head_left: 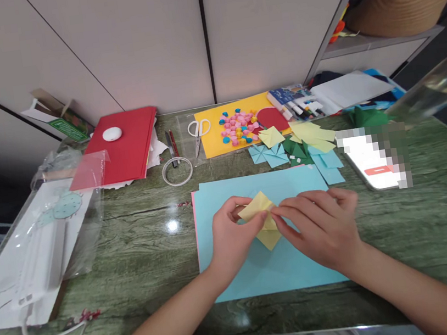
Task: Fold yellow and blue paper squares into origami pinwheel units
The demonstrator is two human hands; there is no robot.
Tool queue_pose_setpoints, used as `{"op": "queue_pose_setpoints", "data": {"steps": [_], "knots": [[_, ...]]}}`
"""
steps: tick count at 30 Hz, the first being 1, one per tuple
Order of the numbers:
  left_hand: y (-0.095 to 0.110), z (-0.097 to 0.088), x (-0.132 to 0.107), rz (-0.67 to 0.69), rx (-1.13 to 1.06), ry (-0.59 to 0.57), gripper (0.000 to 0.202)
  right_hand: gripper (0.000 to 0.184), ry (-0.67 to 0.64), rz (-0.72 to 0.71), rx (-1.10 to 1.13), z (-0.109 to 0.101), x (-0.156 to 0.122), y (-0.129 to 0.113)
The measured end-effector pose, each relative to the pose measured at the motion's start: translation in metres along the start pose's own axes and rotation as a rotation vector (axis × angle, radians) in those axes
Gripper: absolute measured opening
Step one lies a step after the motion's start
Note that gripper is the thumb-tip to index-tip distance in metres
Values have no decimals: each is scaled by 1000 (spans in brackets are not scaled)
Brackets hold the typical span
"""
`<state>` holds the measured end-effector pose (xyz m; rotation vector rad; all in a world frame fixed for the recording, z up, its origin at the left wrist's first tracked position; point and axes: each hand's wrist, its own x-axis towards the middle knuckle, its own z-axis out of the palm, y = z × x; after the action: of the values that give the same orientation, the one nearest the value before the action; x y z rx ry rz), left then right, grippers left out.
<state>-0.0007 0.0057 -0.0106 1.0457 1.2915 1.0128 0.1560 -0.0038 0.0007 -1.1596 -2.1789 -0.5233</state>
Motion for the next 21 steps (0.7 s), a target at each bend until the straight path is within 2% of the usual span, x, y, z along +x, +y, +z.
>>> {"op": "queue_pose_setpoints", "data": {"steps": [5, 12, 17, 21], "knots": [[1, 2, -4, 88, 102, 46, 16, 2, -29, 7, -35, 2, -2, -1], [0, 3, -6, 90, 84, 26, 15, 5, -23, 36, -15, 3, 0, -1], [0, 3, -5, 70, 57, 21, 18, 8, -63, 143, 118, 4, 0, 0], [-1, 1, -2, -42, -62, -45, 21, 9, -136, 269, 329, 2, 3, 3]]}}
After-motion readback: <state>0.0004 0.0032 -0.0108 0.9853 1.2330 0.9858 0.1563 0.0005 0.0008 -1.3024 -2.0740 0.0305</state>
